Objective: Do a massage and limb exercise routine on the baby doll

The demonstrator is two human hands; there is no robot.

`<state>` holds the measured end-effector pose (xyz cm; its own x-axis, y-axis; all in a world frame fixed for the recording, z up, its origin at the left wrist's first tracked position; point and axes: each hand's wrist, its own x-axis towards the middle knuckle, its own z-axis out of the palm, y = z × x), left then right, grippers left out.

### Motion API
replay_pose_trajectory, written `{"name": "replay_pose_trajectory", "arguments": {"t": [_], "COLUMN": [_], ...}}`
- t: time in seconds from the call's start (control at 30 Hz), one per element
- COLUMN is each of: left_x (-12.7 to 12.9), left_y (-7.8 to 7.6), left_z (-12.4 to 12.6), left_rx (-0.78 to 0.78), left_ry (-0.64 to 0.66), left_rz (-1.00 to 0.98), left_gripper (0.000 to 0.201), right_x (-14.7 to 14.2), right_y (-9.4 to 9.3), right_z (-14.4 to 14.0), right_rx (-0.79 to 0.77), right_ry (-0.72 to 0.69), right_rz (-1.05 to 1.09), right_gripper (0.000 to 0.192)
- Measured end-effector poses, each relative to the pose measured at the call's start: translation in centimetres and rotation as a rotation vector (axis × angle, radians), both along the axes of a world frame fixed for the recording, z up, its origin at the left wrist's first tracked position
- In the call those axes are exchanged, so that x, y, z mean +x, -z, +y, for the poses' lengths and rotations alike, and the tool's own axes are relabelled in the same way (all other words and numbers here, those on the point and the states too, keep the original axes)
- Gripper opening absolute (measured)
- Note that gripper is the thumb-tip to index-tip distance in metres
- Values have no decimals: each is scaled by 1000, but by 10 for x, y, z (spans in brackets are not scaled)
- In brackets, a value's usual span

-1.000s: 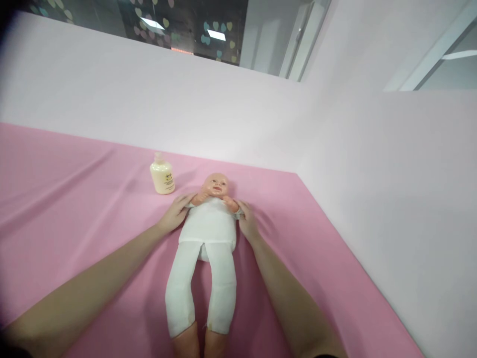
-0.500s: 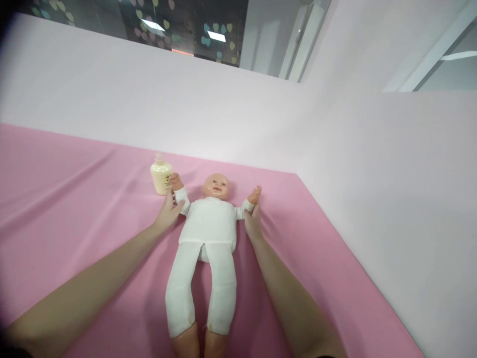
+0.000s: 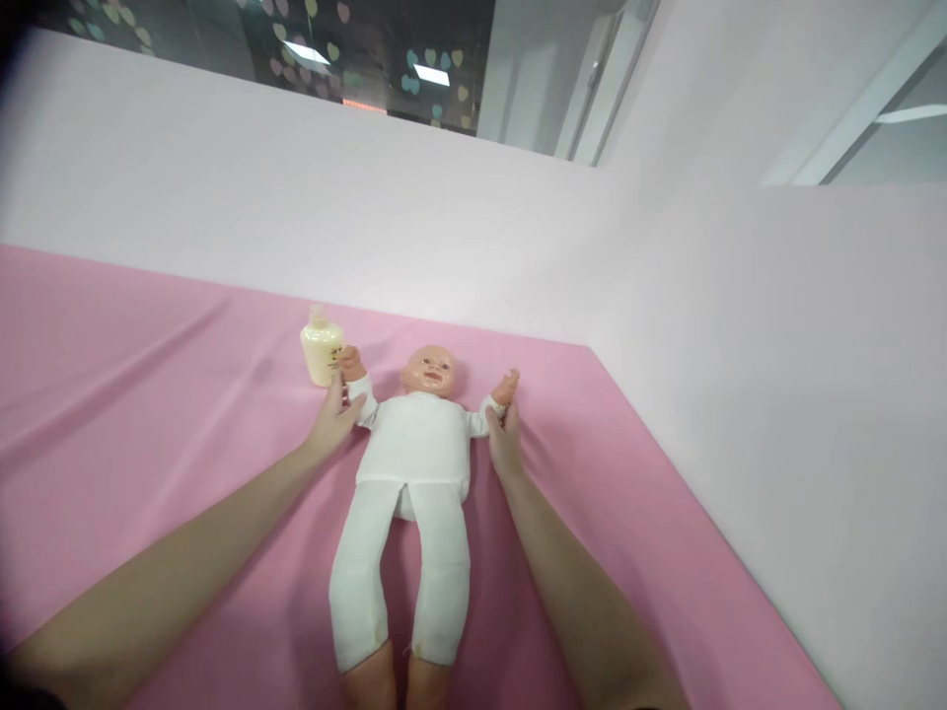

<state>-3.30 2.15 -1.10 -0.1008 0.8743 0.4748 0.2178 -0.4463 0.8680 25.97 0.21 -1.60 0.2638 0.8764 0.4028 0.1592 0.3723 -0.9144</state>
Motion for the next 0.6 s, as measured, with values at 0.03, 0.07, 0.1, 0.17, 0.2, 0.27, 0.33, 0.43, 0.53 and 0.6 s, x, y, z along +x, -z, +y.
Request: {"name": "replay_pose_trajectory", "arguments": {"t": [0.03, 0.07, 0.1, 0.17, 0.2, 0.27, 0.33, 0.43, 0.53, 0.6], "left_x": [1, 1, 2, 2, 2, 3, 4, 5, 4, 3], "left_y": [-1, -2, -3, -5, -6, -7, -8, -9, -7, -3], "left_z": [-2, -3, -5, -7, -7, -9, -10, -11, -10, -8], "left_rx": [41, 80, 110, 142, 149, 158, 157, 132, 83, 44], "left_ry": [19, 36, 53, 89, 107, 147, 184, 212, 187, 145], "left_rz": [75, 156, 238, 388, 446, 523, 551, 504, 373, 272], "left_gripper": [61, 60, 59, 57, 56, 54, 53, 51, 52, 54], "right_x": [-2, -4, -5, -7, -7, -8, -8, -8, -7, -5], "right_y": [-2, -3, -3, -4, -5, -5, -6, -4, 1, 5], "right_z": [-2, -3, -5, -7, -8, -9, -9, -7, -4, -1], "right_rx": [-15, -32, -44, -31, -10, 37, 65, 35, -32, -80], "right_ry": [-29, -54, -80, -135, -165, -215, -233, -219, -185, -132], "right_rz": [-2, -16, -38, -103, -148, -251, -317, -288, -191, -135], "right_gripper": [60, 57, 55, 50, 48, 45, 44, 45, 49, 49]}}
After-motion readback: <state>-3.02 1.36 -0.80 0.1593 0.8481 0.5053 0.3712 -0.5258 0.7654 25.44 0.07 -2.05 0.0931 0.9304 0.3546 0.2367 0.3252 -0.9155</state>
